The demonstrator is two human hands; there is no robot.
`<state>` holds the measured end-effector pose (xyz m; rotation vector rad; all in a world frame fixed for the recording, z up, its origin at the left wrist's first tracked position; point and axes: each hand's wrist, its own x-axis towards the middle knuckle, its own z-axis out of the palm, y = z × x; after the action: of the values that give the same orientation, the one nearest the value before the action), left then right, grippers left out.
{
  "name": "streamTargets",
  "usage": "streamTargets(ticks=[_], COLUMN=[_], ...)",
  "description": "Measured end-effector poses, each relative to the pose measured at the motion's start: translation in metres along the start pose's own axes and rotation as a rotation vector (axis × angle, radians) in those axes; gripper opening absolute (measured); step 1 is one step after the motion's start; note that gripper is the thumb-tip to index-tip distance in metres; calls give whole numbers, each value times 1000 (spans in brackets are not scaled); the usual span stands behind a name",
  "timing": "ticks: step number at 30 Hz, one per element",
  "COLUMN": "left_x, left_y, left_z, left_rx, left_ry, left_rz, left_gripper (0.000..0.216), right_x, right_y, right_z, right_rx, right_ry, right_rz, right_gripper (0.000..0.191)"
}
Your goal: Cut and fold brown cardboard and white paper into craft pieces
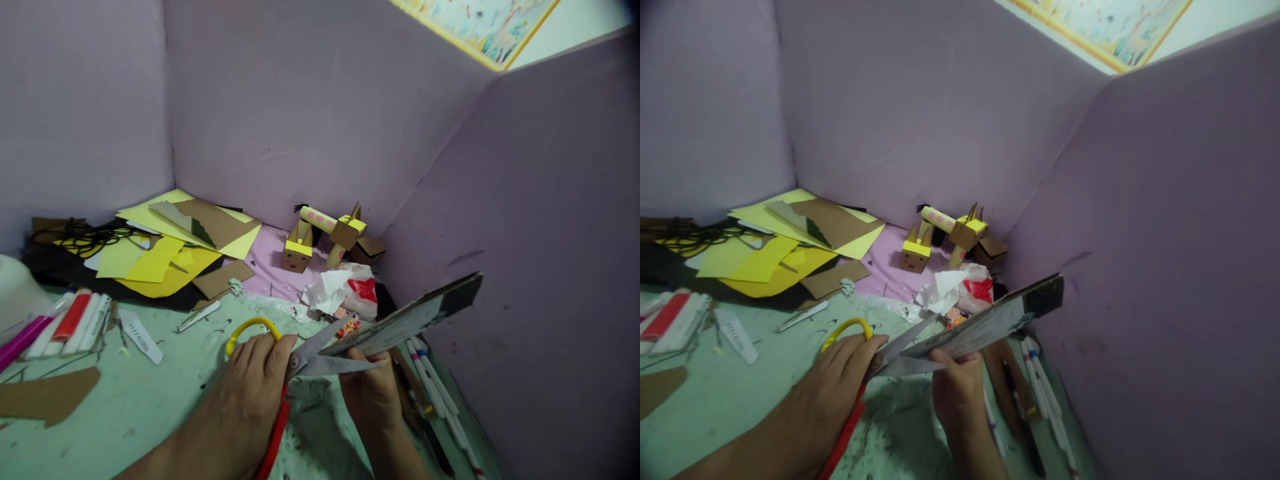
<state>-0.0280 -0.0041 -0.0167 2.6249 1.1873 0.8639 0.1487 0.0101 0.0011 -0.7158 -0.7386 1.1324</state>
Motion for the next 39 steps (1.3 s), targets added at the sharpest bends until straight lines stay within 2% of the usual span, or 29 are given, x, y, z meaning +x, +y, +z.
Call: streamTargets(ticks=[9,17,26,32,39], left_x=[-1,-1,0,-1,-1], left_y=[0,2,1,1,1], left_z=[3,4,0,3,6], left_rx=[16,11,5,4,11], left_ry=[7,1,-35,5,49], left_rz=[-17,-16,-21,-22,-27], left_gripper=[56,54,56,54,49], right_x=[0,-1,-1,-1,0], right_y=[1,-2,-2,-2,-2], right_z=[-1,2,4,5,6], right_rx=[52,52,42,47,42], right_ry=[79,3,52,87,69], right_rz=[40,21,20,29,8], right_gripper=[33,25,27,30,24])
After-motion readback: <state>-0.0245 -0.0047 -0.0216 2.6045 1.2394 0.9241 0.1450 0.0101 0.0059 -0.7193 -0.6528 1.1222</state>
